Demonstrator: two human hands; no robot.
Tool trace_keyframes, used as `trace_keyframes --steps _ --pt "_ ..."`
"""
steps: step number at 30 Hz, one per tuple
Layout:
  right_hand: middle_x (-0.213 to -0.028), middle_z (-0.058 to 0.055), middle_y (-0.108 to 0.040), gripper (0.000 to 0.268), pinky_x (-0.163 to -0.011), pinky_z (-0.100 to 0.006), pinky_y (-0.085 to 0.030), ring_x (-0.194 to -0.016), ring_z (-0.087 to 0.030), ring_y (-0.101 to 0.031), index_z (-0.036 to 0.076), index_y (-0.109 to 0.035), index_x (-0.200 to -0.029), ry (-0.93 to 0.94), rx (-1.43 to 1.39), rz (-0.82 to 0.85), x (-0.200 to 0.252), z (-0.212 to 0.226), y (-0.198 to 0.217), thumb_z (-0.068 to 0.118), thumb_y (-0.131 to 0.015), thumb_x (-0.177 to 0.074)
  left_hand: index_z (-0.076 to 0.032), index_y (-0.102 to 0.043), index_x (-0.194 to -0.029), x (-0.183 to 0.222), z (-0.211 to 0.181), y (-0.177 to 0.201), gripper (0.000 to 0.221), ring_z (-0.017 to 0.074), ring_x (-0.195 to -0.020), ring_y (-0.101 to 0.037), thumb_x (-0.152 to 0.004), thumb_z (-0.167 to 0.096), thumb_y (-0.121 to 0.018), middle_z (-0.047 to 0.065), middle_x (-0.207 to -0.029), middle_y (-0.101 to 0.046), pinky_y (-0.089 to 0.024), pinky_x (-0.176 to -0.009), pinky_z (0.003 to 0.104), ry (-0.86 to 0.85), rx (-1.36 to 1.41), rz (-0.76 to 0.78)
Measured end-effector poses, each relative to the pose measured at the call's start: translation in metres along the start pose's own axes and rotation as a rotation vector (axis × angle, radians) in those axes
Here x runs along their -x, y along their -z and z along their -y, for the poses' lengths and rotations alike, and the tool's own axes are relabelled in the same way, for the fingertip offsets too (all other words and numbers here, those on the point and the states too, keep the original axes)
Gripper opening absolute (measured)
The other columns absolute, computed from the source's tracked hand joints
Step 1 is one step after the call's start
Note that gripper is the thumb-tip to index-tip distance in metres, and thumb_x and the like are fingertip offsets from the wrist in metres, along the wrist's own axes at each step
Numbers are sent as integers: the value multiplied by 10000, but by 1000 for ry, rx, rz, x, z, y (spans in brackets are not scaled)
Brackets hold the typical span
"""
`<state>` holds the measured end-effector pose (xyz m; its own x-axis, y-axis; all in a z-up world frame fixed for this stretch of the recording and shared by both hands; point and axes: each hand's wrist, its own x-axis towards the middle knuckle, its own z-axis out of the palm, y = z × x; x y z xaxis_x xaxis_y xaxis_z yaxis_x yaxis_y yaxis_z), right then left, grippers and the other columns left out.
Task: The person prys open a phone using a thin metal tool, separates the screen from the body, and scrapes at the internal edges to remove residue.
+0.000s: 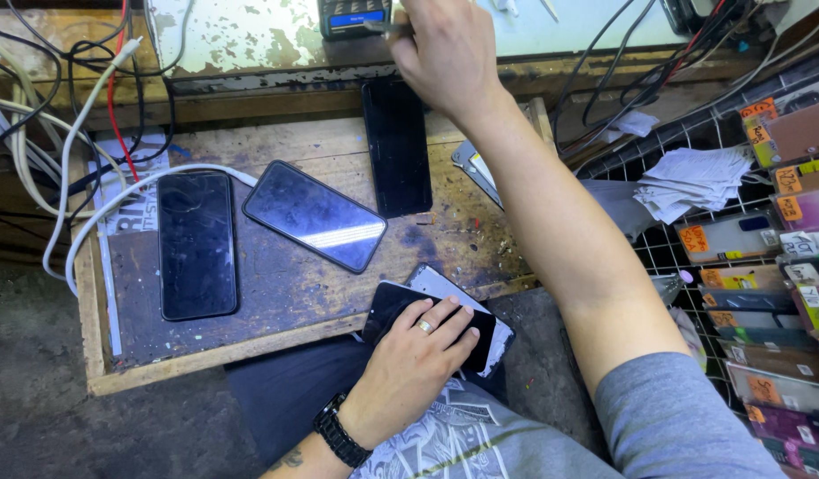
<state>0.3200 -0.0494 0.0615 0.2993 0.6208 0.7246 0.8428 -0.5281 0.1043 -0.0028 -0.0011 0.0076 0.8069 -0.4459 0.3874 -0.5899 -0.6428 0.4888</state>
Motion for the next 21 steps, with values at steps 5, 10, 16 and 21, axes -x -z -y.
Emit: trace_keyframes --steps 5,10,16,21 --pt "-880 -60 -625 625 -626 -371 -534 -716 -238 -656 25 -593 -1426 -45 -138 122 23 24 24 -5 -692 -809 -10 -687 -1195 0 0 -1 359 295 -1330 -545 -865 -110 -586 151 -1336 -632 -389 -1113 459 -12 -21 0" --pt "-917 -79 -614 462 -677 -367 -544 -766 -250 -663 25 -620 -1317 -112 -251 162 60 42 56 13 -697 -861 -10 -685 -1196 1 0 -1 360 295 -1327 -549 -866 -110 -582 151 -1340 -632 -392 -1113 460 -13 -30 -1" --pt "-946 -137 -647 235 -728 -361 -520 -792 -289 -652 -8 -665 -1250 -274 -471 177 125 62 96 22 -615 -1022 -10 -685 -1204 -1 0 0 368 293 -1336 -547 -865 -107 -578 154 -1352 -628 -391 -1120 456 -12 -21 3" --pt "-1034 -121 -681 293 -821 -312 -537 -899 -206 -670 -35 -636 -1299 -537 -748 142 179 79 130 148 -514 -1106 -10 -683 -1200 -3 -1 2 381 300 -1333 -542 -847 -102 -575 159 -1348 -630 -386 -1118 462 -9 -24 11"
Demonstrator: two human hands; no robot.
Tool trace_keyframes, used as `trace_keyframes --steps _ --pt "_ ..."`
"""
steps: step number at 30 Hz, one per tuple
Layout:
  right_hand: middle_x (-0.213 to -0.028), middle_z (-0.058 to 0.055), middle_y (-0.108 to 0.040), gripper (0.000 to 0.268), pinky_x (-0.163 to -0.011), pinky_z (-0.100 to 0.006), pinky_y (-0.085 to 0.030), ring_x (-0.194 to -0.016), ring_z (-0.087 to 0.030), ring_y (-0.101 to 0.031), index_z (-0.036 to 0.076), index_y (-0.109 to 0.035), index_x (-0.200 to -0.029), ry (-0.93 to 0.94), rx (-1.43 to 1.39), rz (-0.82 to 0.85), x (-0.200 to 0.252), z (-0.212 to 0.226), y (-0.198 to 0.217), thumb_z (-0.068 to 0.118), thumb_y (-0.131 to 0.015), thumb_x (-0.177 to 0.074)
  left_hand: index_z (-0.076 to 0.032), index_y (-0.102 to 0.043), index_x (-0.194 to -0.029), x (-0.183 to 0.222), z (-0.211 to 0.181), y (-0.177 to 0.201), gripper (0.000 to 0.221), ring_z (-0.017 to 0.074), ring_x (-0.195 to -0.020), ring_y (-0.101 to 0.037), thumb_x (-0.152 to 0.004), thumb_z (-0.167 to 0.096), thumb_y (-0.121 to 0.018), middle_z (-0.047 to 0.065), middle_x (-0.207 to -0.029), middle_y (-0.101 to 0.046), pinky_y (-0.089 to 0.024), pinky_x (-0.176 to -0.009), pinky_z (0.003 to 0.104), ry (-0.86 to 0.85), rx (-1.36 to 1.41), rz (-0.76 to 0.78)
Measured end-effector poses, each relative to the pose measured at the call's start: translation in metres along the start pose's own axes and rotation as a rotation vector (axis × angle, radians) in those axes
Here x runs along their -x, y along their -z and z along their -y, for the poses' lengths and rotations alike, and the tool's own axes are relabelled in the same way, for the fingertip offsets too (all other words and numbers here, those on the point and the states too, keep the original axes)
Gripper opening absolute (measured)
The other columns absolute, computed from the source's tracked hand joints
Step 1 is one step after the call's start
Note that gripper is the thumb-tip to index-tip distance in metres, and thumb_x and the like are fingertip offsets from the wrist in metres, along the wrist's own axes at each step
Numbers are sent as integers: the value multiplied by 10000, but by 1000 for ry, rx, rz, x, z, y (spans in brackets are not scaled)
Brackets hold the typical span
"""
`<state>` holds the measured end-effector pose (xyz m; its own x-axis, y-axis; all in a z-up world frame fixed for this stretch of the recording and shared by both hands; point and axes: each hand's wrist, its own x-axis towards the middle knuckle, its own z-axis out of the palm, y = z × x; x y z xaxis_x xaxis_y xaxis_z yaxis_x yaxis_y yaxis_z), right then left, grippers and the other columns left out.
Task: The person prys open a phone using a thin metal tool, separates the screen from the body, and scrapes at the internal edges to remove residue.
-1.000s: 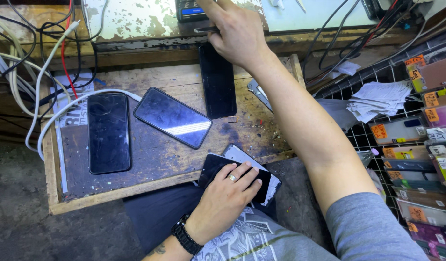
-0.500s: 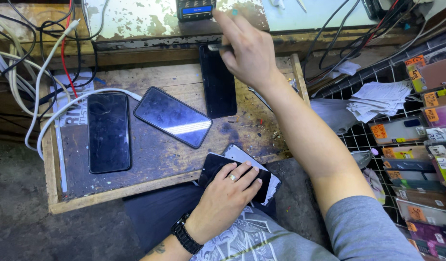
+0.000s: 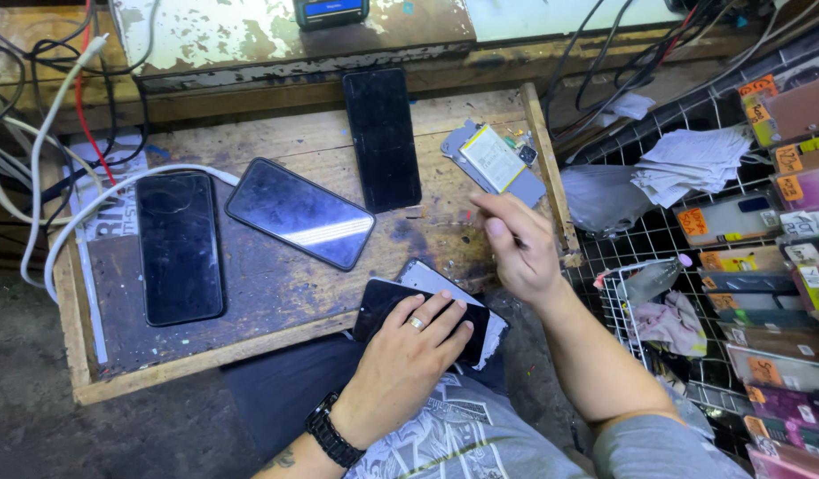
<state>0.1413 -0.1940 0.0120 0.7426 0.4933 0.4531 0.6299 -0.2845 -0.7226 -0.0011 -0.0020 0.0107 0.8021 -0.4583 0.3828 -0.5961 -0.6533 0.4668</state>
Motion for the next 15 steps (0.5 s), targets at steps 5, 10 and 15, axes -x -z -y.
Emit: trace_keyframes --steps 5,10,15 --pt "-1076 -122 -657 420 -895 -307 -508 -976 -191 -623 -49 -635 -1300 -156 -114 -69 45 -7 8 290 -459 -1126 -16 -683 -1204 -3 -1 0 387 298 -1329 -541 -840 -96 -578 151 -1346 -634 -384 -1119 465 -1 -11 17" --pt "-1006 -105 -689 351 -822 -315 -532 -879 -186 -658 -18 -656 -1300 -290 5 -78 62 -12 5 231 -521 -1093 -19 -683 -1217 -6 -4 -2 396 300 -1323 -539 -843 -105 -587 147 -1351 -632 -386 -1109 458 -3 -45 13" --pt "-1090 -149 -704 261 -824 -339 -561 -969 -261 -716 9 -677 -1210 -214 256 23 60 0 7 131 -678 -980 -23 -685 -1210 -5 -6 -2 374 292 -1339 -528 -861 -120 -591 143 -1359 -625 -382 -1114 455 16 -43 21"
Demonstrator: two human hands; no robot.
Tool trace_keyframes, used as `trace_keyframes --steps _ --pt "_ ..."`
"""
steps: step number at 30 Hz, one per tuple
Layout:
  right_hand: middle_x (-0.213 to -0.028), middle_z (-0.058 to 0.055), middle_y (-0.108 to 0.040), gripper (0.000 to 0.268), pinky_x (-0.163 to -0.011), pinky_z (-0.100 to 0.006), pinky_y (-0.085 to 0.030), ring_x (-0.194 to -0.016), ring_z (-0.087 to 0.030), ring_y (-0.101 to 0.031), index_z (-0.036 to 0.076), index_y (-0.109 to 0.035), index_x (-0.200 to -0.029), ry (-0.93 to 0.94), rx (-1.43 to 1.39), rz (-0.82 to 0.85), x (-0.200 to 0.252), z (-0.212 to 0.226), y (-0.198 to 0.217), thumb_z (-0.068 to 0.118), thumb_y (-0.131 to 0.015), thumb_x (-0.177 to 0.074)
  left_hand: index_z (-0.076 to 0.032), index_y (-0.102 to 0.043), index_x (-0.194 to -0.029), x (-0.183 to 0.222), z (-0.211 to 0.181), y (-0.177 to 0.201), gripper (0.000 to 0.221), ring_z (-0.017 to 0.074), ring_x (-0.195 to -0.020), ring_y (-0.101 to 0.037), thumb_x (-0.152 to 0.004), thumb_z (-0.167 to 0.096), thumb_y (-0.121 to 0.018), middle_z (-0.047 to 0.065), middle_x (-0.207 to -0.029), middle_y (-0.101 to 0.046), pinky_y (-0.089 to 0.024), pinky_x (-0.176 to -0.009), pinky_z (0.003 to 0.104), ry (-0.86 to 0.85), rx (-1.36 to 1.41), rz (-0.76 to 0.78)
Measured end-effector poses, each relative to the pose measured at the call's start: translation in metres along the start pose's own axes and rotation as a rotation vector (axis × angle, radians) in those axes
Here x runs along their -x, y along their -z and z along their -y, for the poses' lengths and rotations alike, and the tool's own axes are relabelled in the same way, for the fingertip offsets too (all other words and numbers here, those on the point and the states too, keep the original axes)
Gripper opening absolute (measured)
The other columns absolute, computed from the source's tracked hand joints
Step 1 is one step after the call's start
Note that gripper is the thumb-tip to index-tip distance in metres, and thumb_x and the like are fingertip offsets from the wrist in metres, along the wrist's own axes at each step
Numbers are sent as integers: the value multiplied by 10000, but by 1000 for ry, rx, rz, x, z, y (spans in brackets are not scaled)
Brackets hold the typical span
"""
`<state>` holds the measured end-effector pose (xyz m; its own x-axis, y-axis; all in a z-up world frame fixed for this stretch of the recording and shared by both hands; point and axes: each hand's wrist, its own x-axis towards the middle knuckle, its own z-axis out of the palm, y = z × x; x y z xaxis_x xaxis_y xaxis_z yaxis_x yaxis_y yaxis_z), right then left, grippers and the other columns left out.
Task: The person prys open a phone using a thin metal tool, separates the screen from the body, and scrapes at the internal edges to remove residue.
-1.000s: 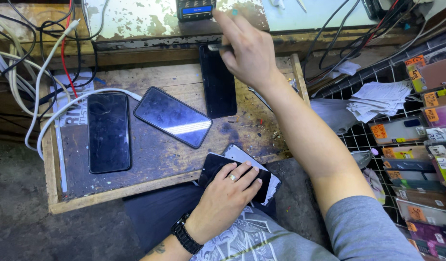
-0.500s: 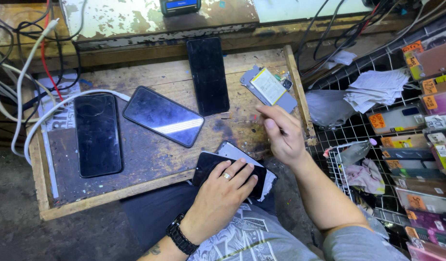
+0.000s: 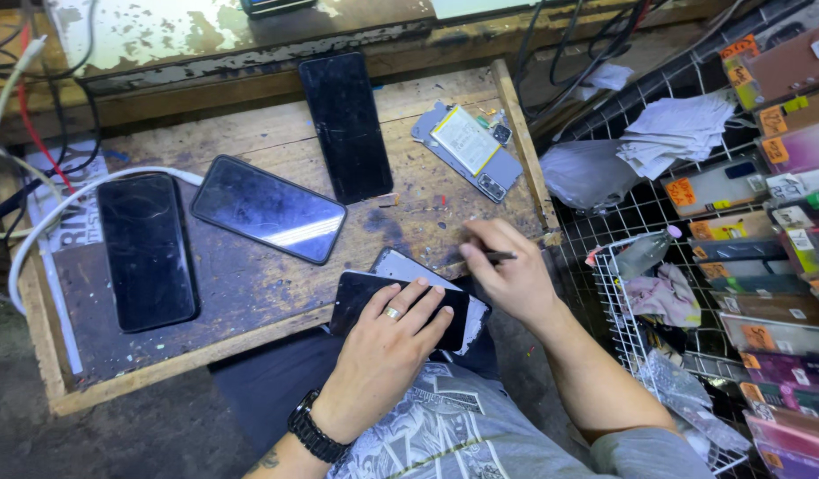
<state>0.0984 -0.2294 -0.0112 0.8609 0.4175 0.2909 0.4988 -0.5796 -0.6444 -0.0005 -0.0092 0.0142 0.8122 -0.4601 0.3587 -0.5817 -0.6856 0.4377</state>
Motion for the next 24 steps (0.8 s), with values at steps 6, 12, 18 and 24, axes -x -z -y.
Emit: trace_keyframes --steps 6,12,18,24 --pt "-1074 -134 -698 208 -880 -327 -556 -1008 -261 -708 1 -696 -1097 70 -146 120 -2 9 23 18 -739 -894 -27 -688 -1206 -2 1 1 379 301 -1321 -537 -851 -130 -604 141 -1342 -631 -392 -1092 457 -2 14 5" --pt "-1073 -132 -698 186 -908 -332 -551 -1038 -252 -705 -20 -698 -1064 33 -256 102 -1 12 18 -25 -739 -882 -28 -686 -1221 -5 2 0 385 300 -1318 -542 -855 -118 -609 137 -1349 -635 -404 -1076 451 10 15 -14" --pt "-1106 -139 -702 190 -933 -343 -554 -1069 -260 -706 -21 -677 -1066 48 -289 114 3 21 13 -30 -732 -884 -32 -690 -1218 -5 1 2 368 295 -1316 -545 -869 -113 -606 133 -1338 -640 -407 -1077 445 16 16 -15" --pt "-1162 -164 -684 181 -960 -356 -546 -1113 -279 -696 -15 -663 -1071 74 -285 144 5 26 8 -51 -695 -896 -31 -689 -1216 -5 1 1 364 292 -1318 -545 -871 -115 -607 132 -1338 -639 -408 -1075 442 13 11 -18"
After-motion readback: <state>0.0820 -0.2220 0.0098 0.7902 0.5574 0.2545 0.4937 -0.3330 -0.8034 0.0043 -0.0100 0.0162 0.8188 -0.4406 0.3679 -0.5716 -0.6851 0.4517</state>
